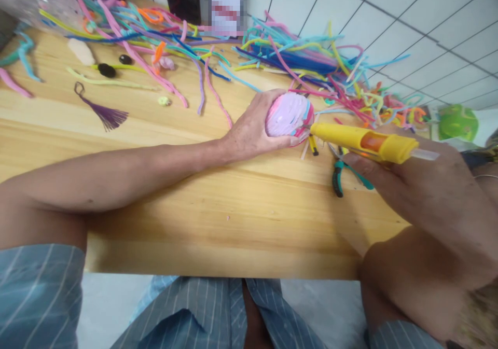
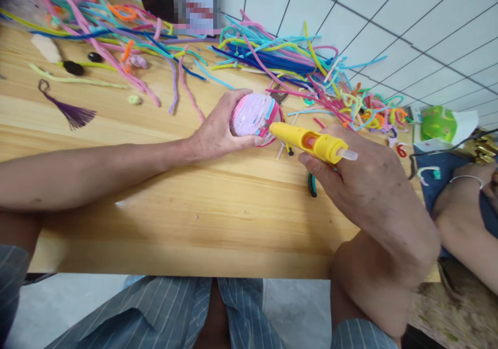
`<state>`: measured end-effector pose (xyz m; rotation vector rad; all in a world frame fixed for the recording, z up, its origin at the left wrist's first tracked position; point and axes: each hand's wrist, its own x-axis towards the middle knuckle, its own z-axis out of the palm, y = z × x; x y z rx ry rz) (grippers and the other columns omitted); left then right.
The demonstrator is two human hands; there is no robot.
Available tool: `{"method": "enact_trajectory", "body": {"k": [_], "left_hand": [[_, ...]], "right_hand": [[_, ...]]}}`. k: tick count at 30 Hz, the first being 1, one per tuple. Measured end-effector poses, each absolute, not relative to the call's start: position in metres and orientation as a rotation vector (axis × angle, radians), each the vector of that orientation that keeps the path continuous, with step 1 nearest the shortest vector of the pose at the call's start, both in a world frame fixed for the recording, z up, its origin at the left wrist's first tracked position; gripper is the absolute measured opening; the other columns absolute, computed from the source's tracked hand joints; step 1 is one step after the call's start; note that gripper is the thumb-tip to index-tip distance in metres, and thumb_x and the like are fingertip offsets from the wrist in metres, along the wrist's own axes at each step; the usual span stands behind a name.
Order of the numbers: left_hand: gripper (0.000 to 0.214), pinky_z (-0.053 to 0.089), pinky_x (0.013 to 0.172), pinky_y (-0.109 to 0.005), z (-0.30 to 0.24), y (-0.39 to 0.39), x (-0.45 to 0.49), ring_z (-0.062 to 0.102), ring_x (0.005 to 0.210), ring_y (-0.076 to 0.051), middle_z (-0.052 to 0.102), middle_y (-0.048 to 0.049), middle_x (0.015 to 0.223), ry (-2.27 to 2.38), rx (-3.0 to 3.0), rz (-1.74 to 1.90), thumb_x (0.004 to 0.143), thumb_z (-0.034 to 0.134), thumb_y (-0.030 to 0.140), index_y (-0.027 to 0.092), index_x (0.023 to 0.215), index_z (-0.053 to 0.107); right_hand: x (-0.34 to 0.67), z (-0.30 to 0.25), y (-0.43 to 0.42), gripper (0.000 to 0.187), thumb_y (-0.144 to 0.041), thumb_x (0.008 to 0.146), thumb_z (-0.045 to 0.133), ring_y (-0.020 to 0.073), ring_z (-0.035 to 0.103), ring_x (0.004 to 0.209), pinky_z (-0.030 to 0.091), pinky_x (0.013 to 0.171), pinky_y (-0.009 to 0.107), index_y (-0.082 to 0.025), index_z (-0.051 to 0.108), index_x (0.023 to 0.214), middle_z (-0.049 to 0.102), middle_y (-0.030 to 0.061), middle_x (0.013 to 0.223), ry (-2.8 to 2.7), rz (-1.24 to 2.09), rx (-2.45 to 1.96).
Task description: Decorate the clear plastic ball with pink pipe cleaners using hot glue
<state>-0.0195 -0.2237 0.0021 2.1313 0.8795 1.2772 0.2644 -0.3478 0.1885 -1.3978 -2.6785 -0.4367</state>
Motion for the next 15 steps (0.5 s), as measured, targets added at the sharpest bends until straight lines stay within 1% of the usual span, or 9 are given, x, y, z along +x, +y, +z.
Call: {"method": "enact_trajectory", "body": {"k": [8, 12, 15], "left_hand": [[0.114, 0.052, 0.135, -0.062, 0.0043, -0.2245, -0.0195, 0.064, 0.158, -0.043, 0.068, -0.0198, 0.165, 0.893, 2.120, 1.273, 0.081, 0.093, 0.092, 0.029, 0.167, 0.053], [0.114, 0.053, 0.136, -0.062, 0.0049, -0.2251, -0.0194, 0.065, 0.156, -0.042, 0.068, -0.0196, 0.166, 0.902, 2.115, 1.264, 0.080, 0.094, 0.091, 0.030, 0.167, 0.053], [0.114, 0.052, 0.137, -0.062, 0.0043, -0.2250, -0.0189, 0.065, 0.156, -0.041, 0.068, -0.0191, 0.167, 0.900, 2.113, 1.269, 0.081, 0.094, 0.090, 0.030, 0.168, 0.052]], "right_hand": [[0.2632, 0.1896, -0.3485, 0.042, -0.055, 0.120, 0.053, 0.0313, 0.083, 0.087, 0.064, 0.075, 0.044, -0.023, 0.080, 0.122, 0.086, 0.0104, 0.104, -2.686, -0.385, -1.450], [0.2627, 0.1908, -0.3481, 0.048, -0.055, 0.123, 0.047, 0.0291, 0.080, 0.080, 0.059, 0.069, 0.041, -0.021, 0.080, 0.118, 0.084, 0.0105, 0.096, -2.702, -0.428, -1.397], [0.2616, 0.1901, -0.3480, 0.051, -0.056, 0.123, 0.045, 0.0299, 0.079, 0.081, 0.059, 0.069, 0.042, -0.020, 0.080, 0.116, 0.084, 0.0114, 0.096, -2.712, -0.443, -1.367]]}}
